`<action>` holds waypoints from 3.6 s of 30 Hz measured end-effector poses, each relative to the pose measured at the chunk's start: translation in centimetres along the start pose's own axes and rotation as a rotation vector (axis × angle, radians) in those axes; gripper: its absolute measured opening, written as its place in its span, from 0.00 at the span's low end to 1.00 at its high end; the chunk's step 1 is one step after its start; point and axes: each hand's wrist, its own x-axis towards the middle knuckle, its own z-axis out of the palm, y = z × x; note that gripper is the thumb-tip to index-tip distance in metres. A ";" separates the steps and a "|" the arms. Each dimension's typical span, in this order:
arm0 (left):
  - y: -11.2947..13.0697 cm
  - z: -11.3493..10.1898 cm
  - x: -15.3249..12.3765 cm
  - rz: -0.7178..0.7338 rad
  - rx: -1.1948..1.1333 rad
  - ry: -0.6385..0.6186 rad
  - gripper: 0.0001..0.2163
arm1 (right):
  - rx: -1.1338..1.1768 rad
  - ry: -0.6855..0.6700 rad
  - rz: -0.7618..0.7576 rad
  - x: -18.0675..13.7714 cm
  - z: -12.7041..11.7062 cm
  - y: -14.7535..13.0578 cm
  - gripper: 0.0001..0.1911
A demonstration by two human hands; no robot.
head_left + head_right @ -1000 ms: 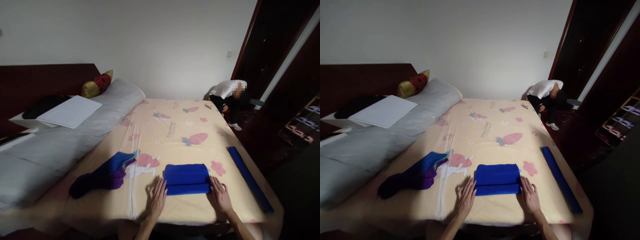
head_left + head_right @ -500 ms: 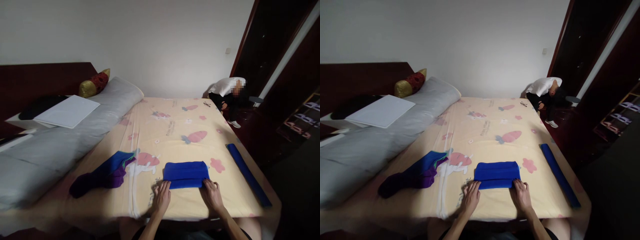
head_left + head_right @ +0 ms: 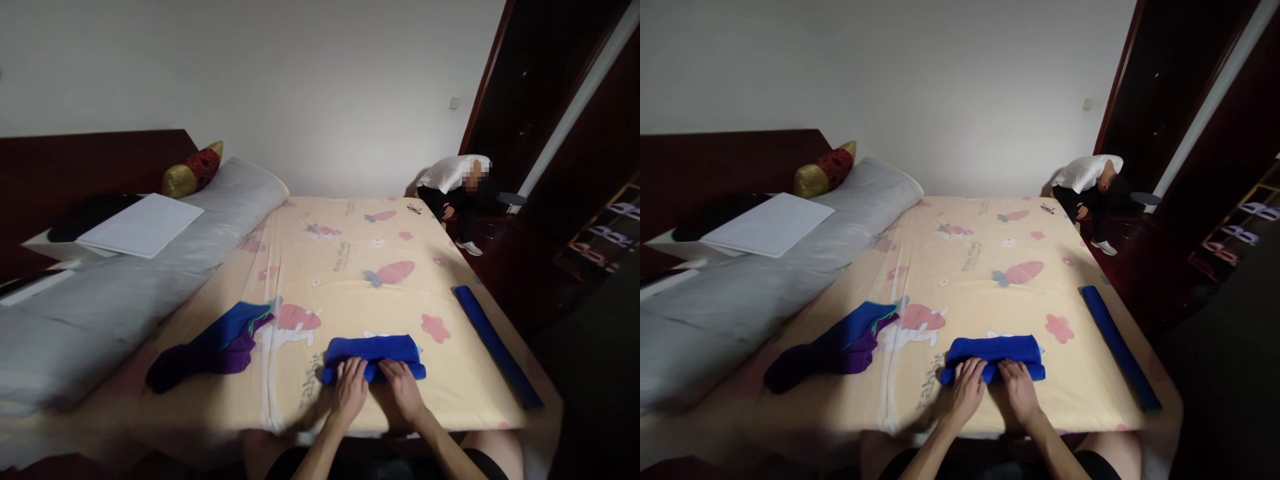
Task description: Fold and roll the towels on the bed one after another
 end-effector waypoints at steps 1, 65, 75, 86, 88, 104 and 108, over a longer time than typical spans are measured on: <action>0.6 0.5 0.2 0.046 -0.022 -0.002 0.25 | 0.027 0.008 -0.050 0.3 0.4 -0.7 0.25; -2.0 0.1 -0.5 -0.028 0.135 0.006 0.23 | -0.101 0.150 0.120 -0.8 1.2 2.4 0.26; -4.3 -0.9 0.8 0.126 0.159 0.007 0.22 | -0.064 0.081 0.009 -0.2 0.9 4.6 0.32; -5.0 -2.0 -1.3 0.018 0.222 0.084 0.24 | -0.190 0.184 0.099 -3.3 0.4 7.3 0.39; -4.7 -1.8 -2.4 0.043 0.210 0.061 0.25 | -0.140 0.129 0.015 -3.9 0.4 6.4 0.39; -4.4 -2.1 0.8 -0.073 0.156 0.011 0.18 | -0.035 0.057 0.176 0.2 -1.8 4.7 0.29; -2.8 -1.3 0.5 -0.084 0.173 0.028 0.22 | -0.068 0.104 0.158 0.3 -0.5 3.3 0.30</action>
